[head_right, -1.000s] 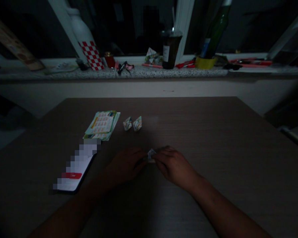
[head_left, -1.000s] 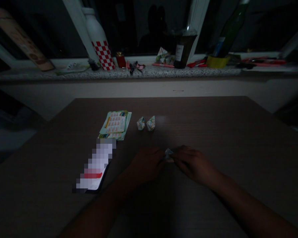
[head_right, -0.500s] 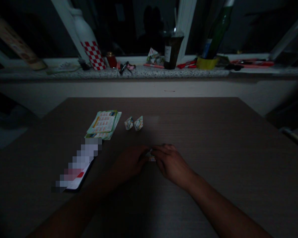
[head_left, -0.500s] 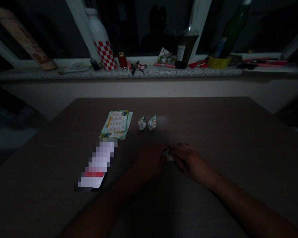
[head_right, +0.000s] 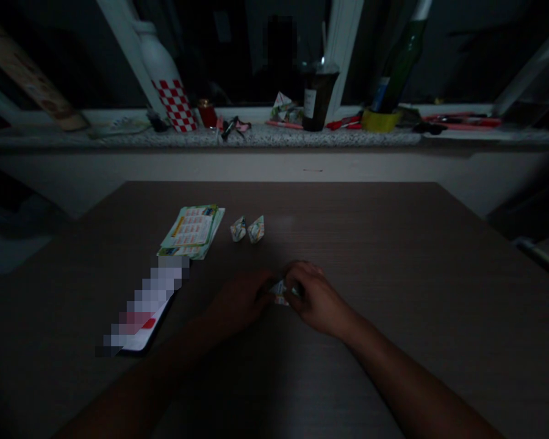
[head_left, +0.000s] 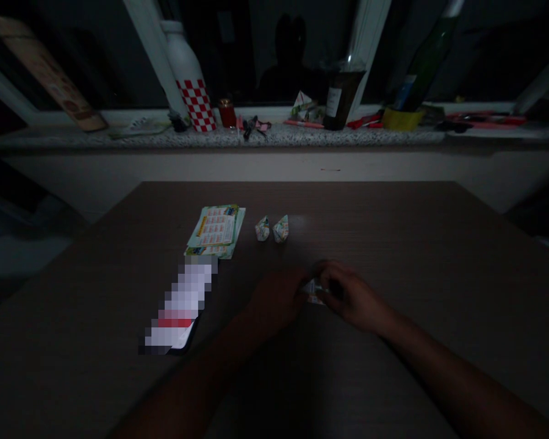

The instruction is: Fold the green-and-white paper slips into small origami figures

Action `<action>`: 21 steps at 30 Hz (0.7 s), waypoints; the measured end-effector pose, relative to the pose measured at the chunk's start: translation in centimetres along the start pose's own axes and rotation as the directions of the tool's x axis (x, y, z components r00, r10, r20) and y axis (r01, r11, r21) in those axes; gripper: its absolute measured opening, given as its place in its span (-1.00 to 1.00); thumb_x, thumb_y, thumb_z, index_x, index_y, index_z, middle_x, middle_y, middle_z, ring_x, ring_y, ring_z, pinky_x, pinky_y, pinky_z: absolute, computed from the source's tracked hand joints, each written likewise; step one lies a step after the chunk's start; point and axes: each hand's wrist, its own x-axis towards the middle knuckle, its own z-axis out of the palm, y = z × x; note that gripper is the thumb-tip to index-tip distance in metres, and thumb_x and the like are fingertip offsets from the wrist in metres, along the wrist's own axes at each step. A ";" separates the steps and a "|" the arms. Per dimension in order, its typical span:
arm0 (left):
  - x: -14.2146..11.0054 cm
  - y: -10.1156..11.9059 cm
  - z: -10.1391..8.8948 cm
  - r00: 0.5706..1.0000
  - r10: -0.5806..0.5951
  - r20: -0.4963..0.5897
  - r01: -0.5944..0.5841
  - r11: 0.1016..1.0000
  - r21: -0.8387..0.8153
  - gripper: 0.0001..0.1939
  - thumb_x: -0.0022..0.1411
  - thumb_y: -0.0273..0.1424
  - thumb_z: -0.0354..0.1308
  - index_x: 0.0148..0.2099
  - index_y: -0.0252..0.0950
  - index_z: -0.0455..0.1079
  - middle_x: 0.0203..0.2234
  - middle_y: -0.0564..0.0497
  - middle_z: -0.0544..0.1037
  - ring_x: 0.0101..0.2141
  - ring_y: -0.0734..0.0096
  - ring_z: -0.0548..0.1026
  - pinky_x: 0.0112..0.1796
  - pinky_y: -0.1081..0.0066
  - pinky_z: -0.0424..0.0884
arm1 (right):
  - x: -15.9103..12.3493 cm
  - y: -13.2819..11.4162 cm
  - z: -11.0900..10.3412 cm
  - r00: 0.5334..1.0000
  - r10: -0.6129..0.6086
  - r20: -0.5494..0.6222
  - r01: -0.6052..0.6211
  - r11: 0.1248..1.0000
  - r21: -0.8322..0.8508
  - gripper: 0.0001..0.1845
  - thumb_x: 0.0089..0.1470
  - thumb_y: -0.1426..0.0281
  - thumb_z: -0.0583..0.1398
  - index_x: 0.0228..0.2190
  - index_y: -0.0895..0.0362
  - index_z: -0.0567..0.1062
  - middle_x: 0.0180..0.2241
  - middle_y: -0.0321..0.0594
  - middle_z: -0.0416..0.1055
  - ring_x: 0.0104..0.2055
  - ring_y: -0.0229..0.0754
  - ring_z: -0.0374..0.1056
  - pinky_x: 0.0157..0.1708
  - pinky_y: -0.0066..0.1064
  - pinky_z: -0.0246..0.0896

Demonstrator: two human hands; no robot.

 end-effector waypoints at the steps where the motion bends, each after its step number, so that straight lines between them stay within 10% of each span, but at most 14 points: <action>1: -0.1 -0.1 0.0 1.000 0.016 -0.008 -0.016 1.000 -0.003 -0.77 0.21 -0.39 0.09 -0.06 -0.28 0.33 -0.22 -0.04 0.54 -0.24 0.23 0.50 -0.27 0.33 0.35 | -0.1 0.0 0.1 1.000 0.017 -0.017 -0.016 0.998 0.053 -0.81 -0.03 0.59 0.16 -0.45 0.09 0.27 -0.32 -0.23 0.34 -0.29 -0.18 0.28 -0.30 -0.37 0.18; 8: -0.1 -0.5 0.0 0.985 0.032 -0.172 -0.050 0.994 -0.099 -0.79 0.21 -0.41 0.11 -0.09 -0.28 0.35 -0.26 -0.02 0.51 -0.25 0.31 0.46 -0.22 0.35 0.35 | -0.2 -0.4 0.6 0.971 0.132 -0.200 -0.058 0.938 0.342 -0.77 -0.06 0.44 0.26 -0.52 0.09 0.26 -0.44 -0.33 0.20 -0.44 -0.28 0.18 -0.47 -0.47 0.14; 12: -0.1 0.1 -0.3 0.915 -0.158 -0.370 0.016 0.933 -0.358 -0.68 0.13 -0.38 0.21 -0.04 -0.28 0.34 -0.16 -0.05 0.45 -0.29 0.38 0.43 -0.25 0.38 0.37 | 0.0 -0.8 0.3 0.905 0.345 -0.248 -0.149 0.805 0.575 -0.69 -0.10 0.31 0.32 -0.49 0.07 0.24 -0.54 -0.39 0.18 -0.54 -0.32 0.16 -0.56 -0.49 0.11; 21: 0.1 1.4 1.0 0.971 -0.239 -0.006 0.151 0.630 -0.762 -0.76 0.18 -0.27 0.14 -0.32 -0.36 0.48 -0.55 0.09 0.44 -0.51 0.48 0.36 -0.47 0.49 0.21 | -0.3 -2.5 0.7 0.838 0.412 -0.358 -0.081 0.743 0.665 -0.65 -0.14 0.30 0.36 -0.51 0.08 0.26 -0.53 -0.40 0.21 -0.56 -0.35 0.22 -0.61 -0.52 0.15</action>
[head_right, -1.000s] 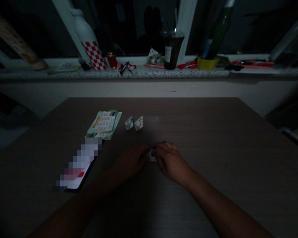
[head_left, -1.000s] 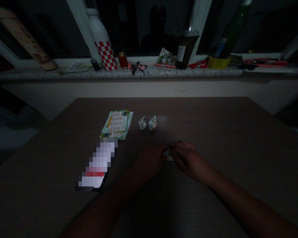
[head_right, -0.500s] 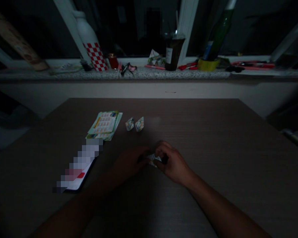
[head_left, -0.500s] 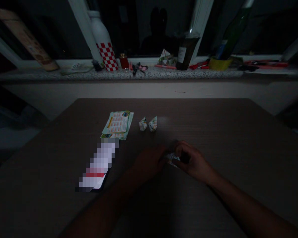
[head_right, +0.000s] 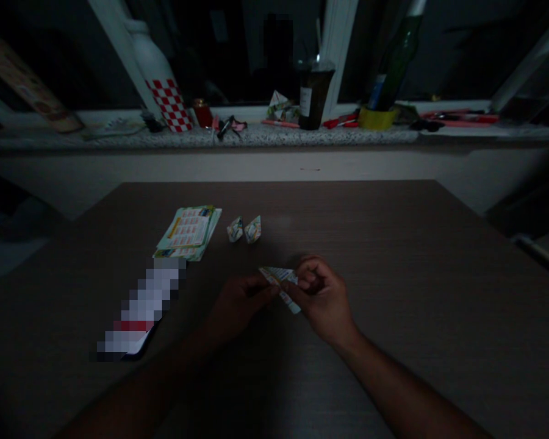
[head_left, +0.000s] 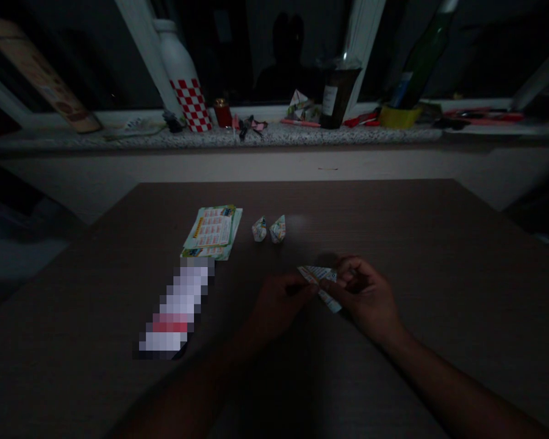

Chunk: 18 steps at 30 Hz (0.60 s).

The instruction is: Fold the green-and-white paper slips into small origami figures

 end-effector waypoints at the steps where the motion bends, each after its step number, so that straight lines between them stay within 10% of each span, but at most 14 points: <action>1: 0.0 0.0 0.0 1.000 0.005 -0.004 -0.005 1.000 -0.016 -0.76 0.17 -0.26 0.15 -0.33 -0.36 0.48 -0.57 0.10 0.43 -0.52 0.50 0.34 -0.47 0.50 0.20 | -0.1 0.0 0.1 0.999 0.028 0.015 -0.029 0.999 0.031 -0.66 -0.14 0.30 0.36 -0.46 0.06 0.28 -0.52 -0.38 0.27 -0.55 -0.32 0.27 -0.60 -0.51 0.19; 6: -0.2 0.1 -0.3 0.999 0.033 -0.022 -0.035 0.995 -0.097 -0.82 0.14 -0.33 0.18 -0.38 -0.36 0.48 -0.58 0.11 0.41 -0.51 0.52 0.32 -0.45 0.50 0.19 | -0.3 0.3 0.2 0.985 0.146 0.091 -0.160 0.973 0.168 -0.49 -0.19 0.32 0.39 -0.21 0.01 0.29 -0.31 -0.26 0.46 -0.34 -0.19 0.46 -0.40 -0.39 0.37; 18: 0.1 0.6 -1.6 0.993 0.013 -0.119 -0.026 0.994 -0.108 -0.79 0.07 -0.29 0.23 -0.47 -0.35 0.45 -0.60 0.11 0.37 -0.51 0.49 0.30 -0.47 0.50 0.17 | 0.1 -0.4 -0.3 0.959 0.193 0.208 -0.213 0.974 0.079 -0.65 -0.15 0.41 0.36 -0.30 0.08 0.36 -0.61 -0.50 0.24 -0.60 -0.40 0.19 -0.62 -0.58 0.10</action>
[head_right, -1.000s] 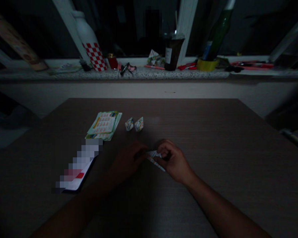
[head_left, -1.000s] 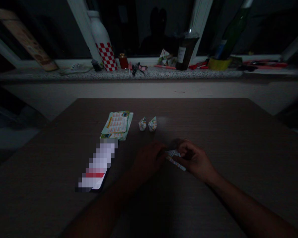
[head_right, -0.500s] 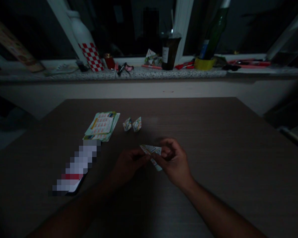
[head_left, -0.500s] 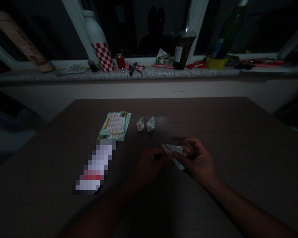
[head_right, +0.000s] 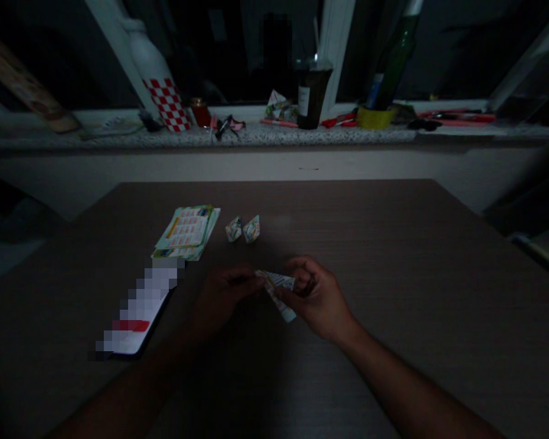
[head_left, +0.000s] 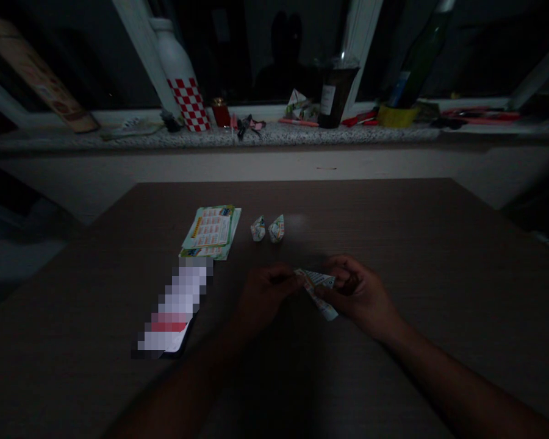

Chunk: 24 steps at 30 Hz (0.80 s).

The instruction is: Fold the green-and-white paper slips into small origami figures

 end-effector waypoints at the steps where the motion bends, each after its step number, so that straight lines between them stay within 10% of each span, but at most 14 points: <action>1: 0.0 0.1 -0.2 1.000 0.011 -0.011 -0.011 1.000 -0.004 -0.79 0.08 -0.29 0.23 -0.48 -0.34 0.44 -0.60 0.11 0.37 -0.51 0.49 0.30 -0.47 0.50 0.17 | 0.0 0.0 0.0 1.000 0.008 0.008 -0.008 1.000 -0.003 -0.66 -0.15 0.40 0.36 -0.30 0.09 0.36 -0.60 -0.49 0.25 -0.59 -0.40 0.20 -0.61 -0.57 0.11; 18: -0.2 0.2 0.1 0.995 0.049 -0.088 -0.057 0.995 -0.086 -0.81 0.13 -0.33 0.18 -0.47 -0.33 0.44 -0.63 0.11 0.40 -0.53 0.51 0.33 -0.44 0.50 0.22 | -0.2 0.2 0.0 0.999 0.031 0.044 -0.033 0.999 0.032 -0.65 -0.17 0.42 0.37 -0.31 0.09 0.38 -0.60 -0.49 0.25 -0.60 -0.39 0.21 -0.60 -0.56 0.13; 24: -0.7 0.0 1.2 0.998 -0.032 0.046 0.032 0.999 0.006 -0.75 0.13 -0.24 0.17 -0.37 -0.35 0.49 -0.62 0.10 0.41 -0.56 0.51 0.31 -0.51 0.52 0.16 | 0.0 0.3 -0.3 0.999 0.028 -0.015 -0.026 0.994 0.108 -0.70 -0.13 0.44 0.36 -0.35 0.10 0.38 -0.52 -0.39 0.43 -0.51 -0.35 0.34 -0.50 -0.54 0.23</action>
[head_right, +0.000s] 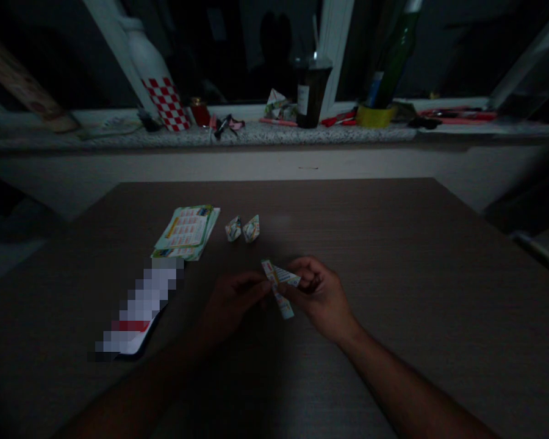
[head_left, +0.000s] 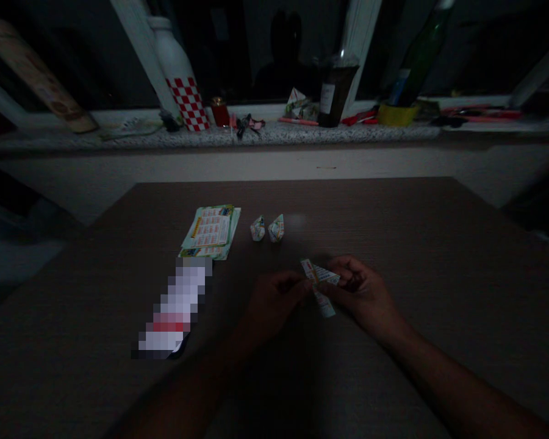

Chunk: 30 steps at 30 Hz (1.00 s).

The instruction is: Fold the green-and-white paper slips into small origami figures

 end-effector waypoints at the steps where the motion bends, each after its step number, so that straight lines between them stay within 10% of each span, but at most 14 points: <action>1: -0.1 0.0 0.2 1.000 -0.001 0.015 0.001 1.000 0.023 -0.74 0.14 -0.24 0.16 -0.37 -0.35 0.50 -0.63 0.10 0.41 -0.57 0.52 0.30 -0.52 0.52 0.15 | 0.0 0.0 0.0 1.000 0.003 -0.006 -0.003 1.000 0.013 -0.71 -0.13 0.43 0.37 -0.37 0.11 0.37 -0.51 -0.38 0.45 -0.50 -0.35 0.34 -0.49 -0.53 0.24; 30: 0.1 -1.0 1.7 1.000 0.004 0.004 -0.004 1.000 -0.002 -0.84 -0.05 -0.48 0.26 -0.44 -0.31 0.30 -0.56 0.14 0.40 -0.51 0.51 0.37 -0.46 0.51 0.25 | 0.2 0.1 0.6 0.978 -0.051 -0.202 0.051 0.999 -0.008 -0.62 -0.20 0.36 0.40 -0.50 0.10 0.26 -0.67 -0.50 0.19 -0.66 -0.42 0.08 -0.66 -0.57 -0.02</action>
